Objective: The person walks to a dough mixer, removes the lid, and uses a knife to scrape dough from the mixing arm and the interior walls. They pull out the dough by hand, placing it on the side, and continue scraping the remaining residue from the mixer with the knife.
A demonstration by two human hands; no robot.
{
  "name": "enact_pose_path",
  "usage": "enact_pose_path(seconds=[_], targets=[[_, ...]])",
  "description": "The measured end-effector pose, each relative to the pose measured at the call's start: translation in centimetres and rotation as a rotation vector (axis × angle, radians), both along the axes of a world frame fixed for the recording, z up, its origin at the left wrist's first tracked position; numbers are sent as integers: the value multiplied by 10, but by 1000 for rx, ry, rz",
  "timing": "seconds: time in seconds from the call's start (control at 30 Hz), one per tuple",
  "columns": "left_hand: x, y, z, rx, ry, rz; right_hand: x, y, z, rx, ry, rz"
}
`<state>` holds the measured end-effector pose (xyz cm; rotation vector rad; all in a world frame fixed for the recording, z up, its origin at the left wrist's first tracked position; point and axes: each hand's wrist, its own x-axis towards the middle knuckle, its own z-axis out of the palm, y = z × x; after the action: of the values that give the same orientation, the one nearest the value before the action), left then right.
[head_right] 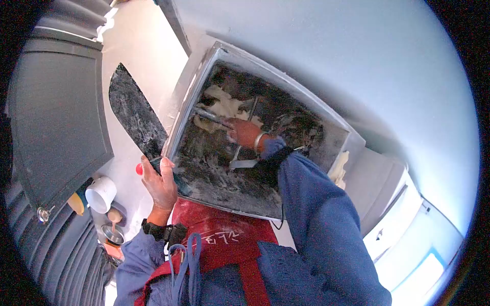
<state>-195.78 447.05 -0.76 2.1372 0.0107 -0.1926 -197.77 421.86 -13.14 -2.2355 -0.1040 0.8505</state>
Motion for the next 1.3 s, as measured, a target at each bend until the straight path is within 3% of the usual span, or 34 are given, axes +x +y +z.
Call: enact_pose_path(seconds=[0.03,0.1,0.17,0.3,0.37,0.4,0.47,0.5,0.57,0.6,0.63,0.7,0.73,0.77,0.83,0.87,0.93,1.13,1.27,1.3], targets=[[-1,1,0,-8,13,-1,-3,7,-9,-74,101,-8],[-3,2,-3,24,-16,-3,-7,13,-26,-103,62,38],[-1,2,0,0,22,-6,-9,17,-44,-161,-20,-119],[-2,3,-1,24,11,-16,-10,16,-77,-181,-166,-145],[-2,3,-2,12,25,-24,5,14,-90,-337,-352,298],[-2,5,-4,20,1,-60,12,13,-97,-332,-354,305],[-3,6,-5,30,-9,-46,47,24,-77,-374,-47,162],[-4,5,-5,36,-16,-42,56,21,-92,-368,-52,172],[-4,5,-5,34,-25,-41,63,14,-145,-230,-220,145],[-4,4,-4,23,-29,-53,57,9,-169,-74,-613,110],[-5,4,-3,23,-24,-47,67,9,-144,-72,-609,115],[-4,2,-1,1,10,-2,97,10,-72,-137,-1,238],[-2,1,1,-20,12,-13,63,-33,-189,-302,-360,469],[-1,2,0,-26,6,-12,67,-37,-162,-309,-364,471],[-3,3,-4,-7,-31,-33,75,-35,-78,-226,-123,40],[-3,3,-4,-11,-30,-32,68,-43,-76,-230,-122,40],[-2,3,-4,-8,-51,-30,59,-57,-72,-139,-237,327],[-2,3,-4,27,-49,-51,14,-5,-86,-116,-513,283],[0,2,-3,20,-37,-46,29,8,-78,-118,-398,206],[-1,3,-4,27,-39,-55,40,13,-65,-126,-222,161]])
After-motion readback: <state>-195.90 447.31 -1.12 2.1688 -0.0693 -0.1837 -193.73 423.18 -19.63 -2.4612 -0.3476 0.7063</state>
